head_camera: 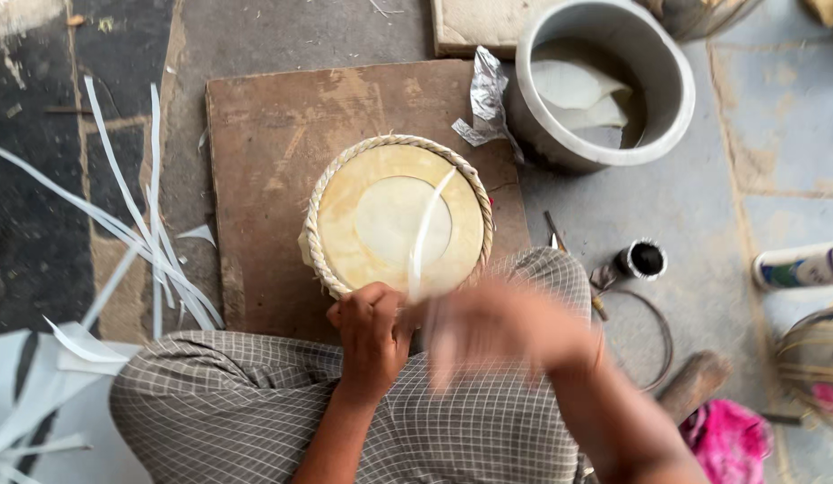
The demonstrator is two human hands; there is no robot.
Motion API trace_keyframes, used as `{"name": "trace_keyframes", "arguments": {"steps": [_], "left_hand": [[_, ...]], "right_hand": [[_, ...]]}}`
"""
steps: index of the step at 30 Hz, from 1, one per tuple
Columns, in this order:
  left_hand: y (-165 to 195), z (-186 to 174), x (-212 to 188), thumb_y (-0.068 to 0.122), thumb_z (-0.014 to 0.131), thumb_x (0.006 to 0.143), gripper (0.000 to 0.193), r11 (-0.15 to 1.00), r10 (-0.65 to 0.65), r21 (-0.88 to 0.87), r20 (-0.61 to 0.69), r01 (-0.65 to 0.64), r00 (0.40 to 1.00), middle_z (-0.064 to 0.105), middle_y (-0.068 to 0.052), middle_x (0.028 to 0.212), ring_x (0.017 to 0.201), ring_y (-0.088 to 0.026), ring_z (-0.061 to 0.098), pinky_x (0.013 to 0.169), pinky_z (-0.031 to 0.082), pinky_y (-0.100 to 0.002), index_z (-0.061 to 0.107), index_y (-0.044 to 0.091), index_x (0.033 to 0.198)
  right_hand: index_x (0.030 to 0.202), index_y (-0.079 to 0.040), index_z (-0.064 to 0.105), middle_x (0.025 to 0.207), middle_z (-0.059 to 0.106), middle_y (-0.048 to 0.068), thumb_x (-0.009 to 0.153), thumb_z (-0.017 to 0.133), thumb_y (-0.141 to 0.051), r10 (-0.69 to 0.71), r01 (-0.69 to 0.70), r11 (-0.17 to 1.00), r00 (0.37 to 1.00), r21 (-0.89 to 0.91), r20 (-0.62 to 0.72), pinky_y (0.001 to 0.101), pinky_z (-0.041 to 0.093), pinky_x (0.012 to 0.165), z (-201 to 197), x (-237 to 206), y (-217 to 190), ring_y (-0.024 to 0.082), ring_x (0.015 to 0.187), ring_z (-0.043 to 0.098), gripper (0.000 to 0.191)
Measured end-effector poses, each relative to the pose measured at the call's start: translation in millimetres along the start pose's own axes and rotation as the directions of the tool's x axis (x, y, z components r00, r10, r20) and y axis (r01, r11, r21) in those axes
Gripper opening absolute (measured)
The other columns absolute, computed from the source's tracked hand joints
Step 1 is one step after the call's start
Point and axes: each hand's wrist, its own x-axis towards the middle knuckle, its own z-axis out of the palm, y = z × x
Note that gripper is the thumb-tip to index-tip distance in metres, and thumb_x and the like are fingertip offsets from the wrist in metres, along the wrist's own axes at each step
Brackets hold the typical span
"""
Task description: The person sits on the floor and uses a screwdriver to tighten the ropes around the edge of a drum. They repeatedly insert the tool into the rope loops and turn it to secure the drumhead.
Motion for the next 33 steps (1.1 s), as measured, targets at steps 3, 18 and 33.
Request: {"name": "trace_keyframes", "arguments": {"steps": [3, 18, 33], "left_hand": [[0.2, 0.9, -2.0, 0.012, 0.085, 0.075, 0.043, 0.998, -0.057, 0.021, 0.009, 0.057, 0.998, 0.057, -0.003, 0.116, 0.108, -0.024, 0.056, 0.094, 0.034, -0.047, 0.062, 0.017, 0.111], [15.1, -25.4, 8.5, 0.013, 0.078, 0.082, 0.030, 0.998, -0.049, -0.035, 0.136, 0.055, 0.990, 0.058, -0.004, 0.126, 0.118, -0.025, 0.057, 0.098, 0.038, -0.044, 0.067, 0.012, 0.110], [-8.7, -24.5, 34.3, 0.039, 0.086, 0.080, 0.041, 0.988, 0.125, 0.053, 0.276, -0.145, 0.953, 0.059, -0.002, 0.097, 0.098, -0.021, 0.055, 0.094, 0.033, -0.044, 0.064, 0.011, 0.100]], "right_hand": [[0.138, -0.009, 0.065, 0.115, 0.073, 0.010, 0.094, 0.078, -0.028, 0.296, -0.146, 0.936, 0.820, -0.320, 0.490, 0.0383, 0.058, 0.087, 54.2, -23.2, 28.9, 0.030, 0.100, 0.072, 0.049], [0.092, -0.008, 0.065, 0.088, 0.067, 0.004, 0.087, 0.080, -0.008, -0.082, -0.204, 0.884, 0.818, -0.421, -0.569, 0.0258, 0.053, 0.066, 22.7, -14.0, 99.0, 0.012, 0.073, 0.065, 0.016], [0.089, -0.011, 0.074, 0.098, 0.074, -0.002, 0.089, 0.076, -0.019, -0.286, -0.200, 0.526, 0.874, -0.827, -0.393, 0.0338, 0.044, 0.088, 30.6, -0.5, 80.0, 0.019, 0.093, 0.061, 0.008]]}}
